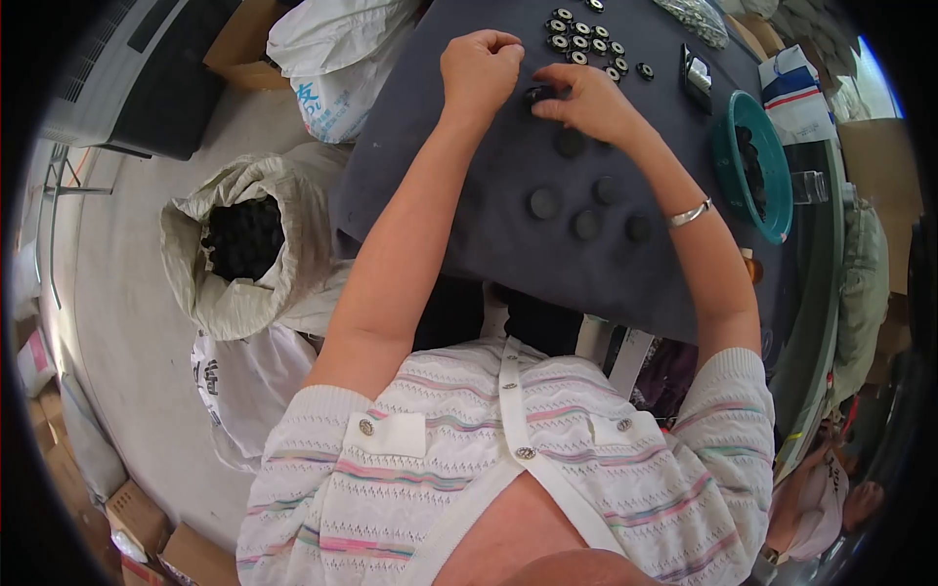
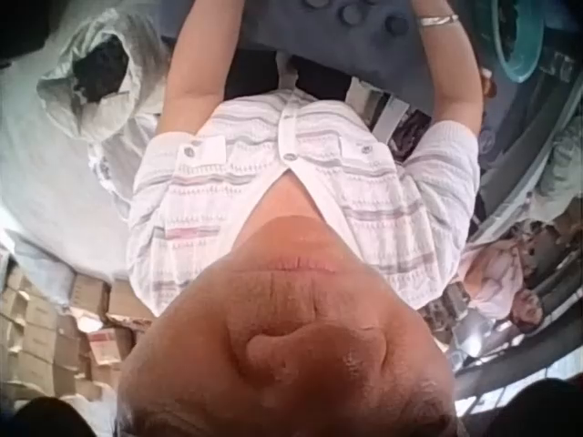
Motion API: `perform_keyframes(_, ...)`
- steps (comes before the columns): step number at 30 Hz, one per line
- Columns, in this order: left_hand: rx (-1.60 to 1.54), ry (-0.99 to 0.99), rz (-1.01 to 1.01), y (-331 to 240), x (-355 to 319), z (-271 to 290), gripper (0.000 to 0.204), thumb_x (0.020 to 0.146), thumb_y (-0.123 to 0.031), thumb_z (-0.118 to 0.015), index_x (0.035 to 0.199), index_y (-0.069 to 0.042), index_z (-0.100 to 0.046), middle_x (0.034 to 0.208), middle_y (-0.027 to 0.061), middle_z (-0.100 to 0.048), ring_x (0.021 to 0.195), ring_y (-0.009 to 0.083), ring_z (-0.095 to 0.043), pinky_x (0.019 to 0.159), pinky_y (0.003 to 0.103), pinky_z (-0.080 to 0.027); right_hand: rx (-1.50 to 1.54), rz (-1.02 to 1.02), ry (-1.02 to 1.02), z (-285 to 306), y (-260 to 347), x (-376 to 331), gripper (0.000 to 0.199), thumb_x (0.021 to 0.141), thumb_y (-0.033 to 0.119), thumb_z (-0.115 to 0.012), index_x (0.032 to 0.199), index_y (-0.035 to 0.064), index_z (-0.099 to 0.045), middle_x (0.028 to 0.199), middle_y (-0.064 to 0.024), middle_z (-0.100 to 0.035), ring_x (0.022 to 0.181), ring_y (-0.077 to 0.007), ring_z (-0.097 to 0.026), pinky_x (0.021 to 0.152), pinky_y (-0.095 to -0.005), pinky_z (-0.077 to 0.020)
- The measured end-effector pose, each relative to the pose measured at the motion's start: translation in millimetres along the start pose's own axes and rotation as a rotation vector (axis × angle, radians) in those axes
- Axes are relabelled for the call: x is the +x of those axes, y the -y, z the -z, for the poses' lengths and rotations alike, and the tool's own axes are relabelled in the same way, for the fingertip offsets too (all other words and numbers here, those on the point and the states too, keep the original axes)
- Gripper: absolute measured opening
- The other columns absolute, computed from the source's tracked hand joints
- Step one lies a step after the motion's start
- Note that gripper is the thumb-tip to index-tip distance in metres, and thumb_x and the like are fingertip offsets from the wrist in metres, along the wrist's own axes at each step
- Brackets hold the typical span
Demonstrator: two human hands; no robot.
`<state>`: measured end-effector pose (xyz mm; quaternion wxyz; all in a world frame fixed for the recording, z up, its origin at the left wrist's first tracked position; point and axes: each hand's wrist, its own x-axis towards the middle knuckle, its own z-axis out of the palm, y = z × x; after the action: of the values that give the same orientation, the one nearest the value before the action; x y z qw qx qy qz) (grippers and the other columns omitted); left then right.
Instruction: The person assembles metal rings into circular rubber components by hand, using a mallet to secure the rings into place.
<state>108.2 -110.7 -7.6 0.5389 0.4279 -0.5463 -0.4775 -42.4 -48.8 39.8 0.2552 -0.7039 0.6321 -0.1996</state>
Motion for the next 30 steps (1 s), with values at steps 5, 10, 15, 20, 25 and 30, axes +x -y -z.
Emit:
perform_keyframes(5, -0.025, -0.002, -0.007, 1, -1, -2, 0.015, 0.075, -0.013, -0.066, 0.082, -0.002, -0.073, 0.071, 0.01, -0.07, 0.065, 0.0174, -0.066, 0.065, 0.03, -0.052, -0.295, 0.14, -0.087, -7, -1, -3, 0.036, 0.078, 0.009, -0.069, 0.112, -0.0004, -0.061, 0.098, -0.0173, -0.066, 0.088, -0.0319, -0.064, 0.081, -0.0371, -0.0499)
perform_keyframes(10, 0.003, 0.014, -0.028, 1, -1, -2, 0.014, 0.078, -0.011, -0.066, 0.086, -0.001, -0.072, 0.071, 0.0059, -0.067, 0.06, 0.0125, -0.06, 0.058, 0.026, -0.048, -0.469, 0.219, -0.038, -6, 2, -2, 0.03, 0.081, 0.009, -0.063, 0.11, 0.0003, -0.062, 0.097, -0.0198, -0.064, 0.093, -0.0382, -0.062, 0.084, -0.0446, -0.0492)
perform_keyframes(15, 0.014, 0.016, -0.037, 2, 0, -1, 0.014, 0.081, -0.009, -0.066, 0.09, 0.0, -0.072, 0.07, 0.0015, -0.064, 0.055, 0.0068, -0.054, 0.05, 0.022, -0.044, -0.431, 0.224, -0.131, -8, 6, -7, 0.033, 0.081, 0.013, -0.064, 0.11, -0.0004, -0.059, 0.095, -0.0185, -0.063, 0.093, -0.0372, -0.062, 0.081, -0.0442, -0.05)
perform_keyframes(20, -0.005, -0.018, -0.022, 0, -1, -3, 0.014, 0.075, -0.013, -0.065, 0.08, -0.003, -0.073, 0.071, 0.0109, -0.07, 0.066, 0.0202, -0.067, 0.066, 0.032, -0.052, -0.458, 0.162, -0.186, -15, 7, -5, 0.04, 0.079, 0.022, -0.07, 0.111, 0.0018, -0.058, 0.096, -0.0185, -0.062, 0.091, -0.0359, -0.062, 0.078, -0.0437, -0.0491)
perform_keyframes(25, 0.034, -0.014, -0.015, 0, -1, -1, 0.013, 0.078, -0.011, -0.065, 0.084, -0.002, -0.073, 0.071, 0.0062, -0.067, 0.06, 0.0135, -0.061, 0.058, 0.027, -0.049, -0.651, 0.117, -0.118, -19, 17, -5, 0.028, 0.08, 0.024, -0.069, 0.093, 0.0005, -0.059, 0.091, -0.0159, -0.062, 0.092, -0.0339, -0.063, 0.079, -0.0442, -0.051)
perform_keyframes(30, 0.039, 0.011, -0.02, -3, -2, -1, 0.013, 0.081, -0.009, -0.066, 0.089, 0.0, -0.072, 0.072, 0.002, -0.065, 0.056, 0.0072, -0.055, 0.051, 0.023, -0.046, -0.486, 0.195, -0.17, -15, 0, -5, 0.031, 0.078, 0.017, -0.068, 0.103, -0.0005, -0.063, 0.091, -0.0165, -0.061, 0.088, -0.0343, -0.062, 0.079, -0.0421, -0.0497)
